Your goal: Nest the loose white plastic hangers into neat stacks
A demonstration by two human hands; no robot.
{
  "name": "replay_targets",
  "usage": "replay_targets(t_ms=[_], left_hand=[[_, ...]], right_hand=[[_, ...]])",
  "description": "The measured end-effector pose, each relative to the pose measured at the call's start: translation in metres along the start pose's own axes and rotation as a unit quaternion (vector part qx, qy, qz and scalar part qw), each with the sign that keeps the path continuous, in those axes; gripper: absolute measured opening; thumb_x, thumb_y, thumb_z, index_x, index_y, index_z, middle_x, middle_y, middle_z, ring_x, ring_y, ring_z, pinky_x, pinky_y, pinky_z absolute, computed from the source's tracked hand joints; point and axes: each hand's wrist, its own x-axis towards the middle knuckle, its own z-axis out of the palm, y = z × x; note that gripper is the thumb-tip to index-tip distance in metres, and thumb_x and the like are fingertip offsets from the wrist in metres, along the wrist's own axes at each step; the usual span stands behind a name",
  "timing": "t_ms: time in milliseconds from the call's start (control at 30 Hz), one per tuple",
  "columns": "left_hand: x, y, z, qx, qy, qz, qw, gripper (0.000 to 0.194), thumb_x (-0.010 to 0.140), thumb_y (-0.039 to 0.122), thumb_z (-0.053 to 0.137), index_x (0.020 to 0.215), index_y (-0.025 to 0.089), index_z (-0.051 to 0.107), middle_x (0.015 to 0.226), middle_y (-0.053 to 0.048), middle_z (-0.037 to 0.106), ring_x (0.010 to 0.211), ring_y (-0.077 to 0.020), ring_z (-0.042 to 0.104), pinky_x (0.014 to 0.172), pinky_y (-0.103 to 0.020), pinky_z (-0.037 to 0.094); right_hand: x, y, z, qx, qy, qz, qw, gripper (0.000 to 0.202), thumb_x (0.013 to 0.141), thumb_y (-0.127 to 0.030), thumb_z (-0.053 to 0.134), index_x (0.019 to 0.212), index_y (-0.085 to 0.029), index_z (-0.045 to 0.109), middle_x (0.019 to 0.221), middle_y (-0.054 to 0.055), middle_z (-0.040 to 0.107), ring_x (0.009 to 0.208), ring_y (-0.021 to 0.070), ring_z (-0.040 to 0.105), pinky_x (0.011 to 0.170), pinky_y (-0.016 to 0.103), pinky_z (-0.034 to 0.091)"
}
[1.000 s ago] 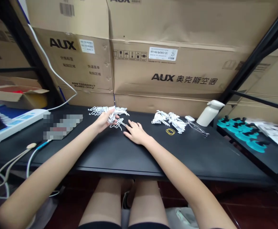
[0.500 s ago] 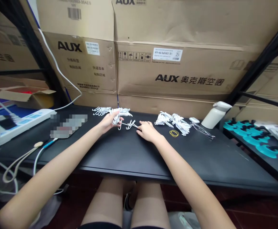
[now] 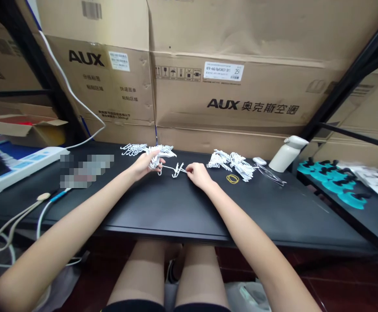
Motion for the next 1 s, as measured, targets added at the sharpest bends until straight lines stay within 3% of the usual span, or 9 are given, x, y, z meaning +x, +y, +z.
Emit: replay_targets(t_ms=[200,367,567,767,1000], left_hand=[[0.0,0.001,-0.001,0.012,-0.015,-0.003,1.0,0.026,0.086,0.035,0.058,0.093,0.011,0.062,0.072,-0.007,0.069,0.053,-0.013,0.062,0.05,-0.025,0.055],[-0.005,0.004,0.003,0.074,-0.062,-0.02,0.995,0.036,0.085,0.041,0.056,0.101,0.01,0.062,0.094,-0.017,0.072,0.059,-0.0174,0.067,0.048,-0.025,0.054],[-0.008,-0.003,0.007,0.152,-0.153,0.0,0.976,0.042,0.082,0.049,0.059,0.099,0.011,0.063,0.102,-0.019,0.071,0.061,-0.0199,0.069,0.046,-0.026,0.055],[-0.008,-0.005,0.009,0.16,-0.156,0.013,0.975,0.039,0.082,0.048,0.059,0.099,0.012,0.061,0.101,-0.017,0.07,0.063,-0.0206,0.069,0.048,-0.027,0.056],[-0.006,-0.008,0.007,0.147,-0.14,0.011,0.979,0.04,0.081,0.049,0.06,0.098,0.013,0.06,0.093,-0.016,0.071,0.078,-0.0258,0.071,0.055,-0.03,0.058]], right_hand=[[0.003,0.005,0.001,0.174,-0.018,0.098,0.98,0.013,0.07,-0.018,0.066,0.079,-0.012,0.073,0.063,0.003,0.067,0.053,0.0112,0.056,0.051,0.022,0.044],[0.003,0.002,0.003,0.263,-0.028,0.134,0.955,0.015,0.068,-0.023,0.068,0.078,-0.011,0.072,0.058,0.002,0.064,0.047,0.0087,0.051,0.042,0.019,0.041],[0.003,0.0,-0.004,0.224,-0.052,0.114,0.966,0.015,0.071,-0.019,0.065,0.079,-0.011,0.073,0.055,0.001,0.062,0.045,0.0081,0.048,0.042,0.019,0.038],[0.002,0.001,-0.01,0.128,-0.066,0.03,0.989,0.015,0.073,-0.017,0.061,0.081,-0.012,0.073,0.058,0.001,0.063,0.046,0.0081,0.049,0.05,0.021,0.04],[0.0,0.0,-0.012,0.14,-0.095,-0.015,0.986,0.019,0.076,-0.025,0.061,0.084,-0.012,0.073,0.059,0.001,0.064,0.045,0.0083,0.048,0.05,0.022,0.04]])
